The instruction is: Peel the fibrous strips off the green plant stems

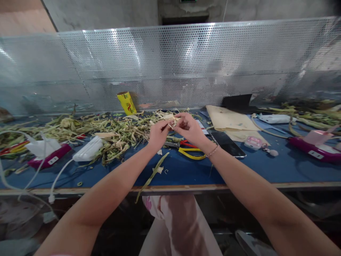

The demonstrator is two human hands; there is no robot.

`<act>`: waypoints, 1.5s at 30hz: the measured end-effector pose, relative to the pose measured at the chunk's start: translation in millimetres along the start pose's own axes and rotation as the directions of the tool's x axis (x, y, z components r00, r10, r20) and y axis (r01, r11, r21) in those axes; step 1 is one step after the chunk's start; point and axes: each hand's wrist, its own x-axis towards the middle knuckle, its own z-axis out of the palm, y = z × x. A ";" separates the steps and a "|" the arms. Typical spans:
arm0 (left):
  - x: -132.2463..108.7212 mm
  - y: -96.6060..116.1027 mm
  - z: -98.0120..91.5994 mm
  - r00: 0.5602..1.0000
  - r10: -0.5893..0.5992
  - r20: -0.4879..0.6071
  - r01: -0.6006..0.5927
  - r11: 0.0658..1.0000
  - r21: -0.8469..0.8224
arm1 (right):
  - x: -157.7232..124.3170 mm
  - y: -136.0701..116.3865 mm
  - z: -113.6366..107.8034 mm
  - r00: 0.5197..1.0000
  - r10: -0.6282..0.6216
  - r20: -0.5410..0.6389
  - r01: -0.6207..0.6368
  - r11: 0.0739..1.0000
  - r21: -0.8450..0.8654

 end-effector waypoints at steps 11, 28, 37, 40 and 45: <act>2.2 0.9 2.0 0.978 -0.208 0.000 0.202 0.946 -0.253 | 1.9 0.1 -1.0 0.995 -0.099 0.016 0.100 0.988 -0.114; 3.8 -4.1 2.8 0.968 -0.223 0.113 0.249 0.815 -0.523 | 3.0 2.8 -10.4 0.993 0.101 0.059 -0.109 0.979 0.169; 6.7 2.2 -0.8 0.956 -0.288 0.061 0.273 0.789 -0.551 | 1.4 4.0 -8.7 0.994 0.057 0.094 -0.076 0.975 0.207; 6.4 -3.2 0.7 0.958 -0.282 0.051 0.268 0.818 -0.509 | 1.4 8.3 -5.3 0.997 0.080 0.006 -0.080 0.984 0.157; 5.6 -8.4 2.6 0.964 -0.251 0.082 0.262 0.865 -0.427 | 1.5 6.2 -7.4 0.993 -0.049 -0.103 0.031 0.985 -0.168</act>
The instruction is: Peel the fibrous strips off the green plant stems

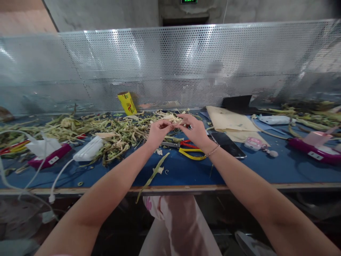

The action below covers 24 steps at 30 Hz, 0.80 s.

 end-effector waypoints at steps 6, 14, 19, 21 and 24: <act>-4.1 8.7 3.4 0.999 -0.017 0.030 0.015 0.998 0.065 | 2.6 2.3 -2.0 0.991 -0.106 -0.079 0.097 0.988 -0.117; -6.3 11.3 7.2 0.995 -0.034 0.090 0.025 0.994 0.106 | 3.8 10.6 6.4 0.985 0.161 -0.057 -0.151 0.977 0.150; -6.4 5.5 7.9 0.996 -0.027 0.090 0.013 0.989 0.150 | 3.2 4.3 9.2 0.971 0.237 -0.028 -0.224 0.945 0.240; -6.8 5.5 8.6 0.997 -0.011 0.072 -0.002 0.985 0.174 | 2.9 2.2 10.1 0.967 0.254 -0.016 -0.242 0.935 0.259; -7.8 8.7 10.4 0.999 -0.012 0.040 0.004 0.983 0.186 | 2.9 0.8 11.6 0.962 0.274 -0.005 -0.261 0.921 0.288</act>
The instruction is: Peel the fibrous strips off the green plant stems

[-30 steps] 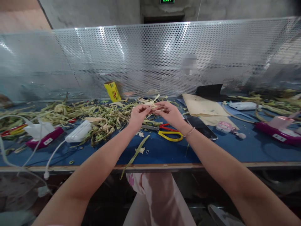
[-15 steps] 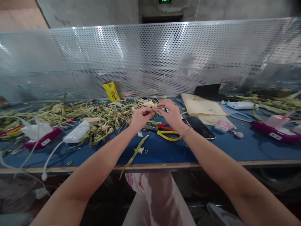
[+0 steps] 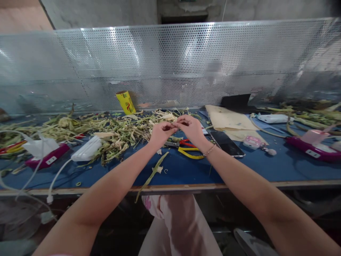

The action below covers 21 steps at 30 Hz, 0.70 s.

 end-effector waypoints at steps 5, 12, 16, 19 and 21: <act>-1.3 5.3 1.2 0.999 -0.012 -0.036 0.012 1.000 0.002 | 1.3 1.0 1.5 1.000 0.022 -0.001 -0.022 0.999 0.025; 4.3 -3.9 -2.7 0.999 -0.036 -0.041 0.034 0.999 -0.038 | 5.1 3.0 -5.7 0.997 -0.013 0.073 0.009 0.998 0.068; 7.3 -6.0 -4.2 0.991 -0.130 -0.035 0.120 0.971 -0.208 | 7.3 8.5 -10.4 0.997 0.002 0.081 -0.011 0.993 0.119; 7.4 -3.7 -3.6 0.981 -0.196 -0.006 0.184 0.928 -0.325 | 7.7 11.6 -10.2 0.994 0.104 0.024 -0.107 0.972 0.208; 7.1 -2.0 -3.5 0.974 -0.225 0.013 0.214 0.902 -0.375 | 7.6 11.2 -9.2 0.984 0.176 0.005 -0.169 0.939 0.300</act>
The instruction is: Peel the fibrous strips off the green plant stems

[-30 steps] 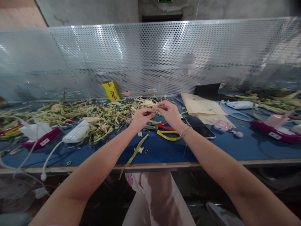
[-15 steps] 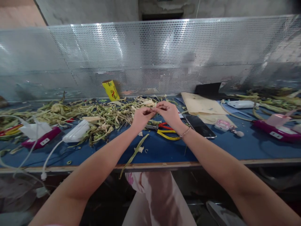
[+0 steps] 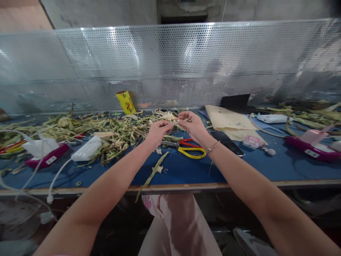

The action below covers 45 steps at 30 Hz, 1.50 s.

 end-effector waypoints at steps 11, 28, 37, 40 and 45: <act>-4.5 4.9 -0.1 0.985 0.004 0.172 -0.007 1.000 0.016 | 0.3 -10.9 -1.7 0.959 0.283 0.016 -0.276 0.922 0.272; -4.6 1.4 1.7 0.978 -0.153 0.141 0.149 0.988 0.040 | -3.0 -1.2 4.5 0.985 0.101 0.142 -0.108 0.993 0.040; -4.8 1.2 0.4 0.976 -0.161 0.144 0.150 0.985 0.083 | -3.7 2.1 5.0 0.988 0.075 0.136 -0.067 0.996 -0.058; -5.3 2.2 0.7 0.979 -0.148 0.139 0.138 0.987 0.083 | -6.1 -2.4 6.1 0.968 0.154 0.200 -0.153 0.988 -0.021; -4.2 -0.1 -0.2 0.985 -0.124 0.121 0.110 0.987 0.119 | -7.1 -5.0 7.9 0.967 0.150 0.206 -0.150 0.989 -0.018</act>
